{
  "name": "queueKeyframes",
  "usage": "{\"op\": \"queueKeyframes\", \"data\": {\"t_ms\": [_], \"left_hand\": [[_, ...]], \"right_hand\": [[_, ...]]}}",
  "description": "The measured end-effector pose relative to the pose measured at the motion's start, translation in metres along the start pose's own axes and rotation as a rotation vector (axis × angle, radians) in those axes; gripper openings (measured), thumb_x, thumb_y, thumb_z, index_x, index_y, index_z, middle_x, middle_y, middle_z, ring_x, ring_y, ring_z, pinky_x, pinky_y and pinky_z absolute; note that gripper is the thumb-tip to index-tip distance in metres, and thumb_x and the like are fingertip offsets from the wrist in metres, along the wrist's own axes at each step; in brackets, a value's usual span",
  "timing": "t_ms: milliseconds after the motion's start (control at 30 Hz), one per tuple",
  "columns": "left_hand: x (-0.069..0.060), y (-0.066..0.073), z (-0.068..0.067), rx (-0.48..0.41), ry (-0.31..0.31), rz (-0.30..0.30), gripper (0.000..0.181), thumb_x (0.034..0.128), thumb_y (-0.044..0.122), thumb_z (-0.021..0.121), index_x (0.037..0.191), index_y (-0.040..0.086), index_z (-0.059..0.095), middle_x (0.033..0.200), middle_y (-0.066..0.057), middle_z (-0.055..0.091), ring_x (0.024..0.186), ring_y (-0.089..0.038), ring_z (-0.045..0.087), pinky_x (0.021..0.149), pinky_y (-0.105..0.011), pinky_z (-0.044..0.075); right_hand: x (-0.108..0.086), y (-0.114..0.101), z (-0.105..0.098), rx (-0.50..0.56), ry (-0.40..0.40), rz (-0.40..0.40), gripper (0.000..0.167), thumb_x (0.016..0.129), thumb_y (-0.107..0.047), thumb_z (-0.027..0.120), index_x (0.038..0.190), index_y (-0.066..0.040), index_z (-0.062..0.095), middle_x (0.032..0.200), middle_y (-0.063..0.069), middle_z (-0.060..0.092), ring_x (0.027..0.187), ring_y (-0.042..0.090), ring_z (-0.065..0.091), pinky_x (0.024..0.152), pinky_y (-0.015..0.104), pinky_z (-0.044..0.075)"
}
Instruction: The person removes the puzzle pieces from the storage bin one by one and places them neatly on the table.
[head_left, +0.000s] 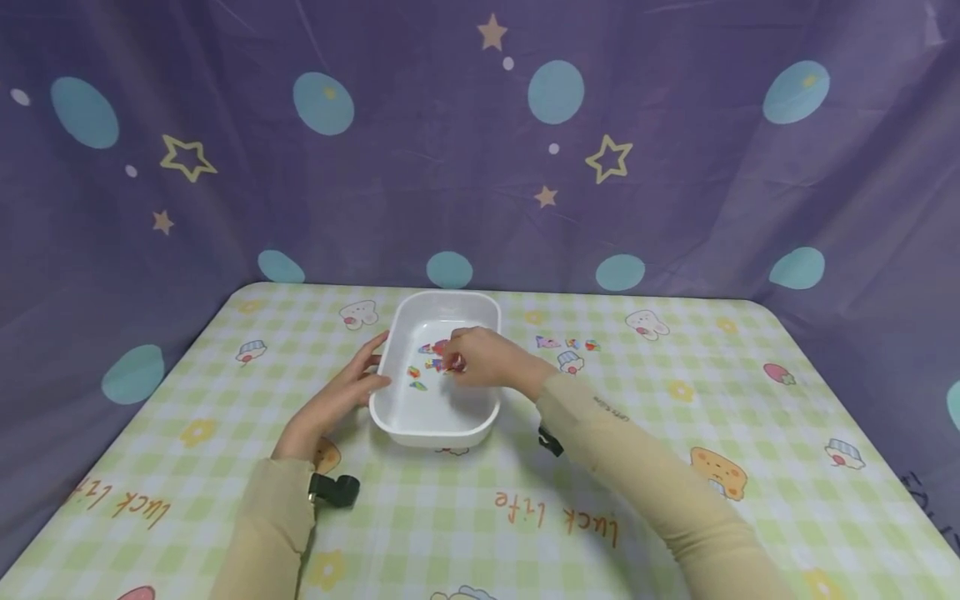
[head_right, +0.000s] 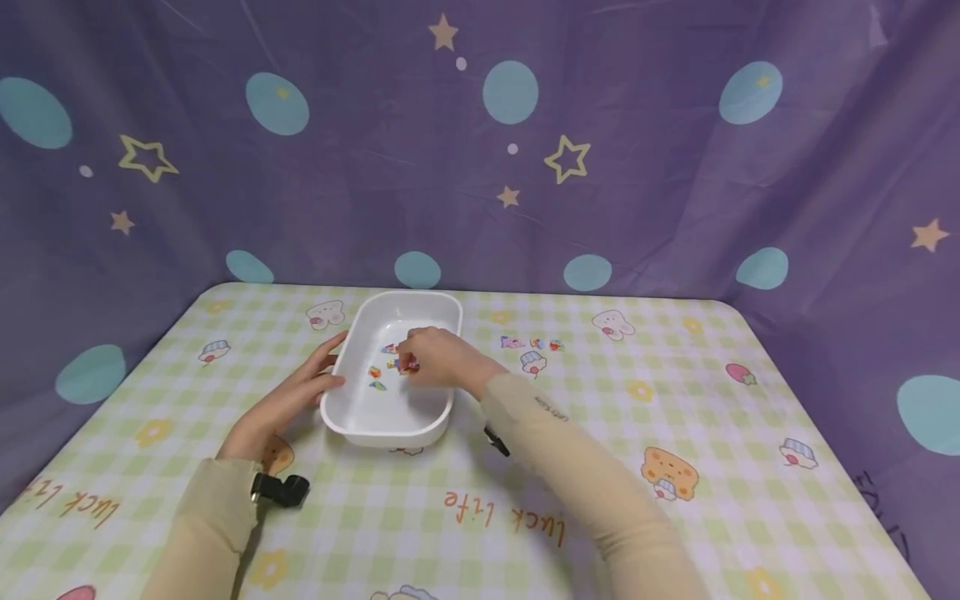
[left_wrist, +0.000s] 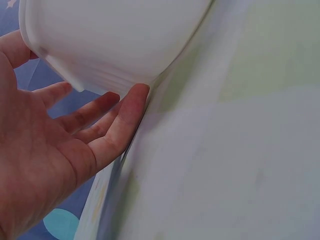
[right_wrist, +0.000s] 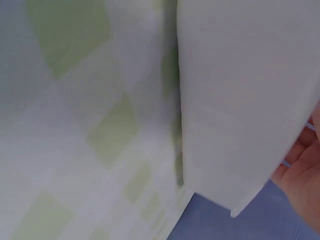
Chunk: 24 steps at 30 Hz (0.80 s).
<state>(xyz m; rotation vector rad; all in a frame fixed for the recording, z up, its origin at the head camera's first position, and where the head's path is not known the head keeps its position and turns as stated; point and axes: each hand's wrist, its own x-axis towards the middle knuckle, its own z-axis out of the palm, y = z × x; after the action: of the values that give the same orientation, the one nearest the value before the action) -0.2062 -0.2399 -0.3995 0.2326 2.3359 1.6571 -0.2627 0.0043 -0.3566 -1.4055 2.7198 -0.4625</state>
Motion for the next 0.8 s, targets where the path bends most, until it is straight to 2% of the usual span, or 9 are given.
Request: {"op": "queueKeyframes", "data": {"t_ms": [400,633,800], "left_hand": [[-0.001,0.001,0.0,0.01,0.003,-0.017,0.068,0.0912,0.021,0.048,0.145,0.037,0.01,0.138,-0.019,0.029,0.118,-0.037,0.042,0.085,-0.039,0.046],[-0.001,0.001,0.0,0.003,0.0,-0.006,0.068,0.0912,0.022,0.048,0.145,0.037,0.01,0.138,-0.019,0.028,0.117,-0.037,0.042,0.085,-0.039,0.046],[-0.001,0.0,0.0,0.0,0.0,-0.006,0.068,0.0912,0.023,0.049,0.145,0.038,0.01,0.139,-0.018,0.028,0.118,-0.037,0.042,0.085,-0.039,0.046]], "right_hand": [[-0.02,0.023,-0.017,0.039,0.15,-0.009,0.011,0.076,-0.009,0.063,0.086,-0.011,0.067,0.083,-0.002,0.06,0.077,0.007,0.057,0.072,0.019,0.046],[-0.037,0.044,-0.026,0.081,0.201,0.079,0.013,0.077,-0.009,0.061,0.089,-0.012,0.066,0.085,-0.003,0.061,0.079,0.007,0.059,0.075,0.022,0.047],[-0.051,0.06,-0.032,0.099,0.223,0.124,0.013,0.079,-0.009,0.061,0.091,-0.01,0.066,0.086,-0.001,0.062,0.081,0.011,0.06,0.077,0.029,0.049]]}}
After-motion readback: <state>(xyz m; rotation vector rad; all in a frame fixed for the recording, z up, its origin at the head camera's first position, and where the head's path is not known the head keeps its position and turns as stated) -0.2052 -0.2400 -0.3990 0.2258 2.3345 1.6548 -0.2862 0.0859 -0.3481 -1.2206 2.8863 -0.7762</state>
